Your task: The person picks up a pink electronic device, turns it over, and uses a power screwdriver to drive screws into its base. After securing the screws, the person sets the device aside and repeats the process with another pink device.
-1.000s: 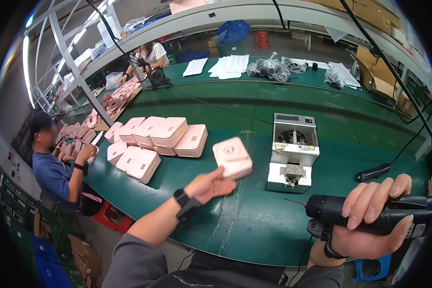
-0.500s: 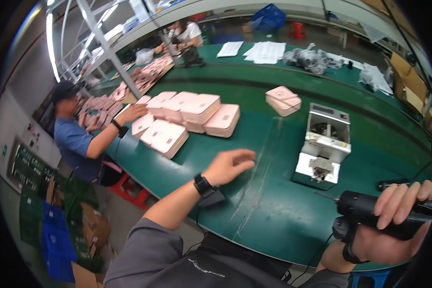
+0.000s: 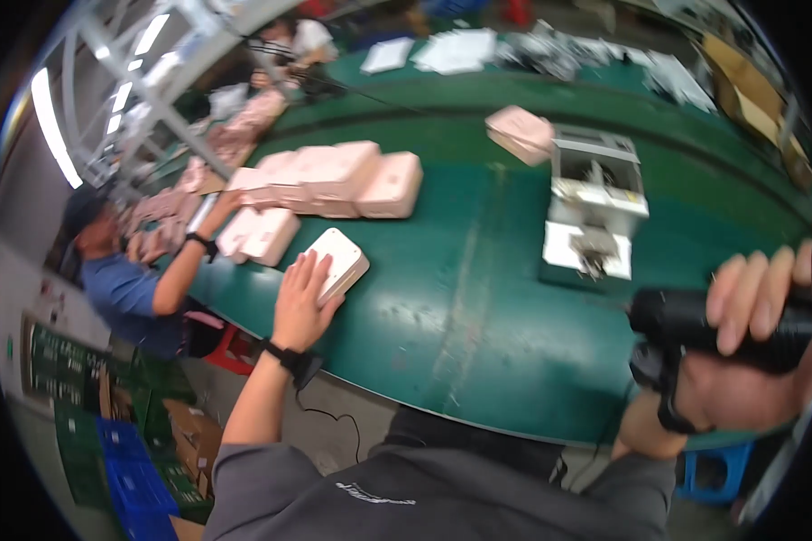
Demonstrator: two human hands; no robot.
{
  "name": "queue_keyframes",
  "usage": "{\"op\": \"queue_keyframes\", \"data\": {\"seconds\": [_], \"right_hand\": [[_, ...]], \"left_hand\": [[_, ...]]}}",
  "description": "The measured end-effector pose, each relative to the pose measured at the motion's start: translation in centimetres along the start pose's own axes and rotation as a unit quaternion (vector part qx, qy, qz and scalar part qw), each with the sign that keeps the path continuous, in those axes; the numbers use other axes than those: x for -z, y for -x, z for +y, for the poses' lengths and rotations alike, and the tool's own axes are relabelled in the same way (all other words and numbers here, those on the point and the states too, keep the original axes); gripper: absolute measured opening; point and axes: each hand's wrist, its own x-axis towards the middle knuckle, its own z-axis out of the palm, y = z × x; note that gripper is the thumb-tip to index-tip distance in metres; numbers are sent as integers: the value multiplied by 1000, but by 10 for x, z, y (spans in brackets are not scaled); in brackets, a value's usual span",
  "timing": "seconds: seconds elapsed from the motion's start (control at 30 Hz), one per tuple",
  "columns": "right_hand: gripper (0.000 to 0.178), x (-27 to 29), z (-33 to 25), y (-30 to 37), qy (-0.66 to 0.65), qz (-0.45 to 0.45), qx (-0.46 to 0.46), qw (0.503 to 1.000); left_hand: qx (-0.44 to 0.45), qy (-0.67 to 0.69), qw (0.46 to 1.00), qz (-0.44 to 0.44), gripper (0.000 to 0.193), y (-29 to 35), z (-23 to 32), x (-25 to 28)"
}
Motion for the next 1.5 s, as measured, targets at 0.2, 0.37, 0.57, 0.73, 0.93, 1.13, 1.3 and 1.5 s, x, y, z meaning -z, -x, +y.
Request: {"op": "queue_keyframes", "data": {"seconds": [0.2,0.37,0.57,0.73,0.93,1.13,1.3,1.5], "right_hand": [[31,28,56,-30,-52,-317,77,944],[23,23,82,-39,50,-278,115,952],[20,19,100,-39,121,-258,118,951],[21,10,109,-42,154,-264,90,948],[22,9,105,-41,175,-317,61,930],[24,6,103,-36,129,-301,99,940],[24,8,110,-39,179,-284,103,936],[24,8,101,-36,162,-293,30,942]], "left_hand": [[-190,153,966,-84,70,-7,111,25],[-346,244,899,-113,72,-47,174,5],[-386,320,863,-65,81,-77,200,-9],[-275,457,836,-132,85,-80,183,-27],[-270,464,829,-154,84,-89,168,-29],[-256,458,841,-134,83,-88,164,-31],[-252,451,844,-141,84,-86,166,-29],[-260,455,840,-145,84,-90,161,-26]]}}
